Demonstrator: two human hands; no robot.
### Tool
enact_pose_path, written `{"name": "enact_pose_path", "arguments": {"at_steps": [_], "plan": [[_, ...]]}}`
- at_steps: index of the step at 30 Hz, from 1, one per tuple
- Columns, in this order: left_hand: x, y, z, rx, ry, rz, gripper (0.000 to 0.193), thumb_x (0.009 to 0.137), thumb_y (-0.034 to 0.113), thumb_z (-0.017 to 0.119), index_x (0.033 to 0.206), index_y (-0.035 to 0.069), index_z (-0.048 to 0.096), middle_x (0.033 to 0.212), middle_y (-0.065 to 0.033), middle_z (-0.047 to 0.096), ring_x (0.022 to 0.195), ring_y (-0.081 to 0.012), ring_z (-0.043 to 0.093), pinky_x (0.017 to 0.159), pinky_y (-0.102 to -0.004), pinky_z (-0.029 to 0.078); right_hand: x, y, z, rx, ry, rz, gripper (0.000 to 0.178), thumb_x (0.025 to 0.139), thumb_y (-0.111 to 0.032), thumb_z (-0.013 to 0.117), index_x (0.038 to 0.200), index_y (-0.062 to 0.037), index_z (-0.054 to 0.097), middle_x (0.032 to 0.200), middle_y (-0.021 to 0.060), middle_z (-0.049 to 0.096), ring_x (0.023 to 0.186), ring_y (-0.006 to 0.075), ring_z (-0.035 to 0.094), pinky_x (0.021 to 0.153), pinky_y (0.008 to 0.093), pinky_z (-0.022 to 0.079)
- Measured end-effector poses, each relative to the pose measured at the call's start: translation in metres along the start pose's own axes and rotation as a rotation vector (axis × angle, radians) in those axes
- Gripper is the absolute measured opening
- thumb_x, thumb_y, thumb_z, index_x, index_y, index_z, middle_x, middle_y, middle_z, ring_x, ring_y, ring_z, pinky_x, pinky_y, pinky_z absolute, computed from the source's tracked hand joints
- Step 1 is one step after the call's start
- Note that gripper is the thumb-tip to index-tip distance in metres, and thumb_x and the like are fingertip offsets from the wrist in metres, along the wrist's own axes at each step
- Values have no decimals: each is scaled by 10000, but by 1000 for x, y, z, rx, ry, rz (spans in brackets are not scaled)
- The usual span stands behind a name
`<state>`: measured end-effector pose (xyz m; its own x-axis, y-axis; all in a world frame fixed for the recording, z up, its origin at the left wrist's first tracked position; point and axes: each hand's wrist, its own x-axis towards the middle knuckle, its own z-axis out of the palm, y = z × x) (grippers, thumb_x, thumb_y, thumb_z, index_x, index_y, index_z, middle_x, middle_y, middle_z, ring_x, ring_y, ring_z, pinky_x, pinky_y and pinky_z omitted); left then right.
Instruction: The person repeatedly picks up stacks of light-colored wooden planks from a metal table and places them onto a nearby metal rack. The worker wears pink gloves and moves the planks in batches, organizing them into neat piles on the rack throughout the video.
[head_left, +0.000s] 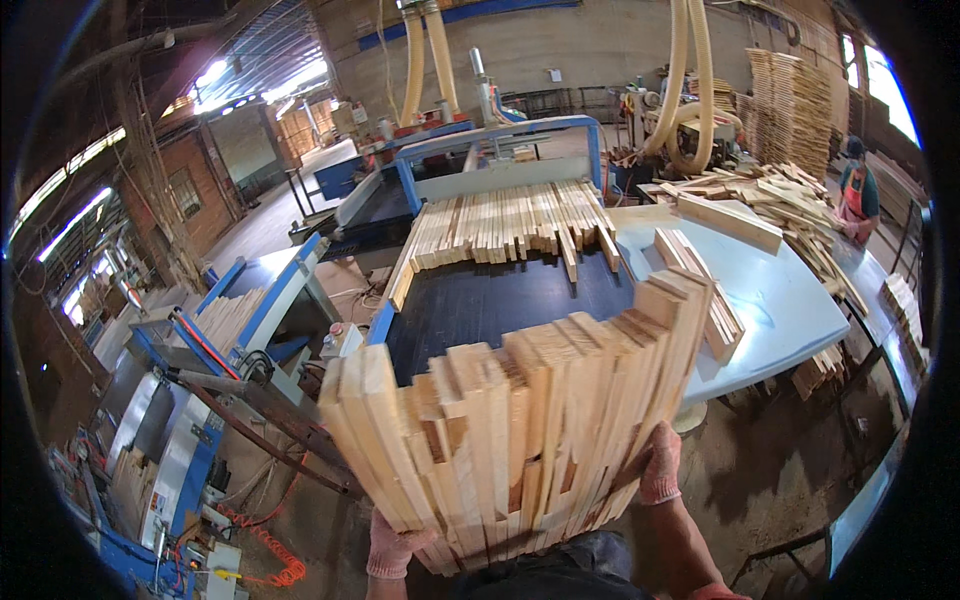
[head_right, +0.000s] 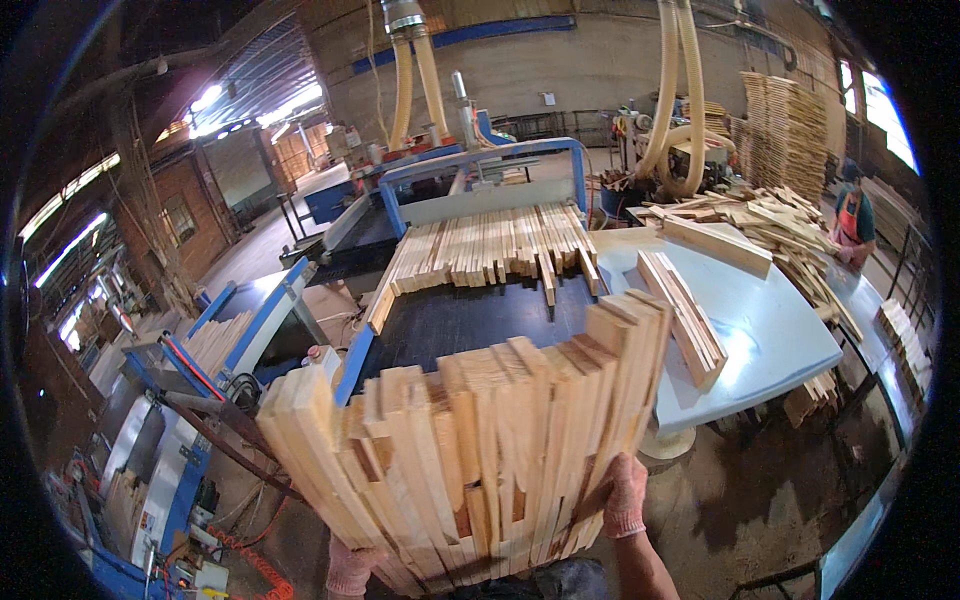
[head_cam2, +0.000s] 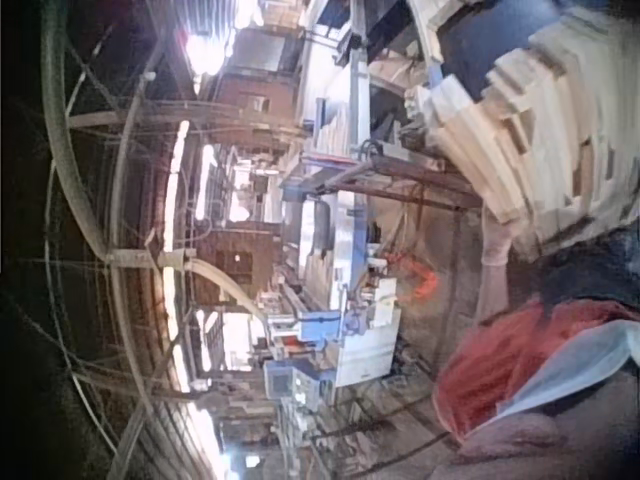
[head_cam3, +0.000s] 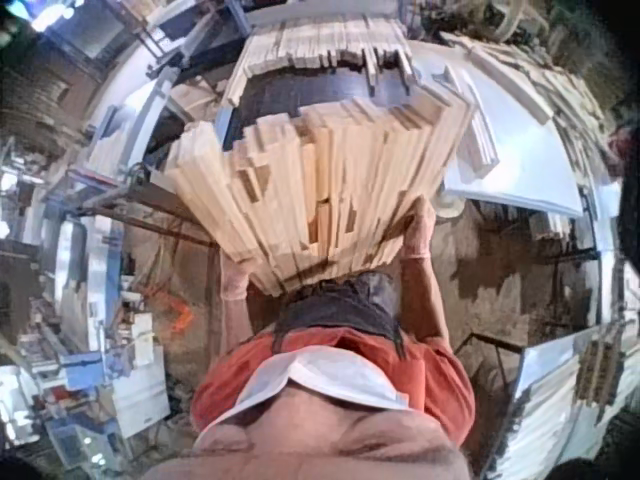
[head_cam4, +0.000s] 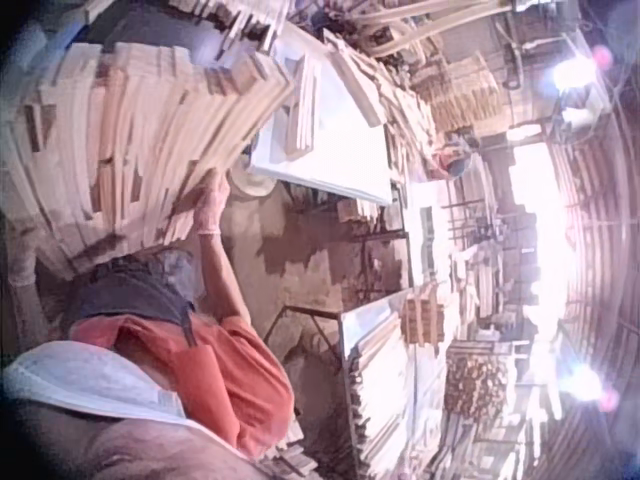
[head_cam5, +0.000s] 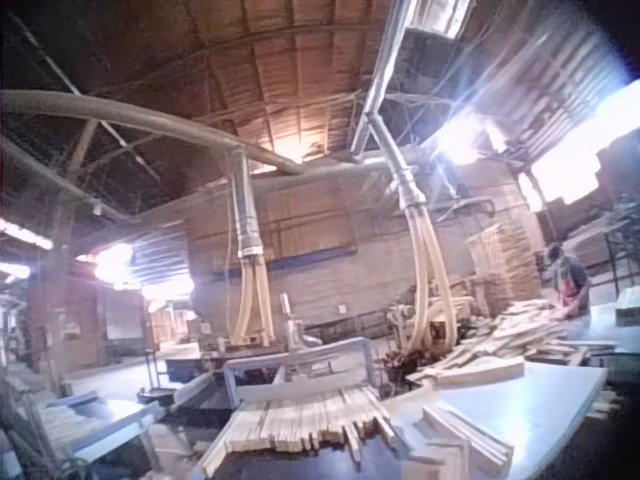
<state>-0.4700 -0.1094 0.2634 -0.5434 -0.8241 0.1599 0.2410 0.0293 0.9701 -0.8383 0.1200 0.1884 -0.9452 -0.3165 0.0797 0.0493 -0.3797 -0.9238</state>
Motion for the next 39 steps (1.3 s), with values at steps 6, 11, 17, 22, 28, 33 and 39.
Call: {"name": "enact_pose_path", "arguments": {"at_steps": [6,11,17,22,28,33,39], "plan": [[54,-5,19,-82,-76,-122,805,693,135,1019,1390,49,626,1241,-34,750,1145,-163,712,970,-385,607,30,12,-9,-19,-5,41,645,1064,-606,585,1238,9,673,1091,65,723,976,168,675,865,361,538],[114,-21,19,-94,-147,-193,823,676,101,1014,1395,34,619,1248,-45,746,1130,-152,704,941,-363,606,60,20,-5,-41,93,-8,569,1077,-553,570,1185,-6,687,1042,30,702,943,153,651,848,343,526],[203,-40,4,61,-78,-221,725,662,224,1012,1271,7,684,1110,-43,767,977,-159,741,829,-330,607,96,29,81,-214,156,58,481,1091,-522,540,934,-79,642,853,-16,602,810,110,561,709,339,462],[250,-105,-24,-62,-34,-230,842,664,395,1051,1299,26,638,1033,-25,745,903,-160,732,779,-336,613,120,49,106,-269,219,-21,632,1008,-695,619,793,-104,558,641,-16,542,575,116,528,535,289,383],[293,-99,-32,173,-207,-168,762,657,282,988,1288,35,639,993,-26,742,855,-165,728,715,-340,606,130,87,88,-244,202,7,549,1043,-628,619,901,-98,607,855,6,657,776,119,626,671,320,487],[291,-93,-15,-4,-71,-154,723,642,204,945,1273,33,638,927,-17,724,817,-174,715,724,-334,601,132,68,112,-257,192,95,555,1033,-654,615,901,-116,601,877,4,649,815,134,621,723,335,501],[280,-92,-9,-13,-93,-97,769,661,294,974,1284,6,626,937,-31,724,777,-163,715,663,-313,603,136,54,109,-145,122,135,577,1006,-688,626,936,-115,614,953,24,685,923,154,643,828,376,530]]}}
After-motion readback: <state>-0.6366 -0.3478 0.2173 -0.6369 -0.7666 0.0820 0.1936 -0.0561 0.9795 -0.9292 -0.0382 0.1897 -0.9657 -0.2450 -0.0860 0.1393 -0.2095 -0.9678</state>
